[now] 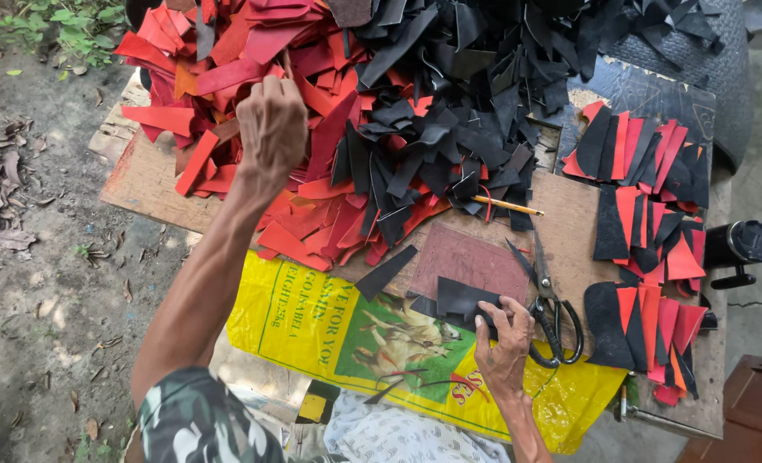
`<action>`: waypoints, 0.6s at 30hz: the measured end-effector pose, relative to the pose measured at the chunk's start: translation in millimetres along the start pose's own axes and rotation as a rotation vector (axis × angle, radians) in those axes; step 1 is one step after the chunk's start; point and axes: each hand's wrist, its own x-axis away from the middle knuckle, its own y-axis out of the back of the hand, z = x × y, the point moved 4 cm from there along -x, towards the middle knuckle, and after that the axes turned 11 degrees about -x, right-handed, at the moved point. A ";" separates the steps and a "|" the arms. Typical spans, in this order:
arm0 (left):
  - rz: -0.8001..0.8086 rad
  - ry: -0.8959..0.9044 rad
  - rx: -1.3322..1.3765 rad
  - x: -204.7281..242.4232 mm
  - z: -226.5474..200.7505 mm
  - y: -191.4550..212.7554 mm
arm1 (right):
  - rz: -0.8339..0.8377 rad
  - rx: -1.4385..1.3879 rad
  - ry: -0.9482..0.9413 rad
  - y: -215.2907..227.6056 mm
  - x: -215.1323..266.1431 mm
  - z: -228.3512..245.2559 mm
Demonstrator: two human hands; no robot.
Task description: The person repeatedly picks red and black rubber pieces from piles on a table, aligns them, and places the paired pieces into a growing stack. The hands work continuously, handling one pair at a time.
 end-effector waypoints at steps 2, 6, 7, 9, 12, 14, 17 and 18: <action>-0.135 -0.053 0.080 24.4 -28.0 42.5 | -0.003 0.020 -0.011 -0.9 -0.6 -0.1; 0.043 -0.224 0.325 85.5 -100.0 85.3 | -0.005 0.007 -0.004 -0.5 -1.1 1.4; 0.111 -0.147 0.399 94.6 -102.2 84.1 | 0.000 0.013 0.008 -0.7 -3.5 1.2; 0.260 -0.004 0.549 112.4 -104.0 75.0 | 0.009 0.025 0.013 0.0 -1.8 1.4; 0.100 0.232 0.708 115.6 -84.4 64.9 | 0.017 0.022 -0.003 -1.0 -2.5 0.8; 0.172 0.364 0.733 110.9 -79.7 53.6 | 0.014 0.028 -0.007 -0.5 -4.2 0.6; 0.033 0.259 0.711 91.7 -83.3 51.2 | 0.031 0.040 -0.014 0.6 0.3 1.9; -0.065 0.168 0.693 77.8 -83.9 50.9 | 0.029 0.044 -0.010 -0.7 -2.1 1.7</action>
